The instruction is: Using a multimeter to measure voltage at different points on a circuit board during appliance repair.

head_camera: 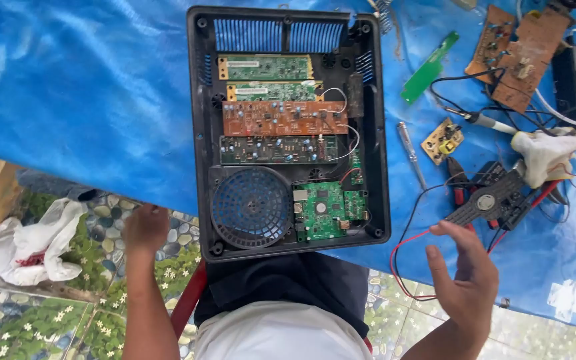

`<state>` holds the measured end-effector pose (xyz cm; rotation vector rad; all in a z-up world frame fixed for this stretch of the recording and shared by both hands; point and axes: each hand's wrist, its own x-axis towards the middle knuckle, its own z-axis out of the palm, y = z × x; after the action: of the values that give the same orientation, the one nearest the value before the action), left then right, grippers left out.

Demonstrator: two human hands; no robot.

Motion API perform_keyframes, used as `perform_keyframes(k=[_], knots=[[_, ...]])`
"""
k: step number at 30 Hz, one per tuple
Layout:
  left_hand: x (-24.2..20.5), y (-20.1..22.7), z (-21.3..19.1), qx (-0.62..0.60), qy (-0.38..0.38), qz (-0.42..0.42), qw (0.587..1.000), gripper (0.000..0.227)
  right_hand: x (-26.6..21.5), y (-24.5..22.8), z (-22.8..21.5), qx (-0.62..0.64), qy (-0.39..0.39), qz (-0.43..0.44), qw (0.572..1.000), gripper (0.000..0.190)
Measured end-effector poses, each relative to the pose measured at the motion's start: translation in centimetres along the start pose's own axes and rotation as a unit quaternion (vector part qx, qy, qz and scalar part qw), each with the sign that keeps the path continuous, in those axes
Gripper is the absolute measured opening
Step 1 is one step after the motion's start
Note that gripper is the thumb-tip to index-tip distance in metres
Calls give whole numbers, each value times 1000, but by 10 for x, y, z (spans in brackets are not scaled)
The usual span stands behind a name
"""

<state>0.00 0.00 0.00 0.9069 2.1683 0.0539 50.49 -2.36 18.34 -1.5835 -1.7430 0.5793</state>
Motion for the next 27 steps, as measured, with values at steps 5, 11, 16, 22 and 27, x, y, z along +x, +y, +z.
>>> perform_keyframes(k=[5, 11, 16, 22, 27], knots=[[7, 46, 28, 2, 18, 42, 999, 53, -8, 4, 14, -33, 43, -25, 998, 21], [14, 101, 64, -6, 50, 119, 992, 49, -23, 34, 46, -101, 20, -13, 995, 27], [47, 157, 87, -24, 98, 212, 972, 46, -12, 29, 55, -49, 2, 11, 999, 23], [86, 125, 136, -37, 129, 259, 957, 42, -22, 51, 65, -30, 7, 35, 999, 25], [114, 98, 164, -61, 158, 284, 944, 38, -28, 61, 71, -30, 50, 68, 996, 30]])
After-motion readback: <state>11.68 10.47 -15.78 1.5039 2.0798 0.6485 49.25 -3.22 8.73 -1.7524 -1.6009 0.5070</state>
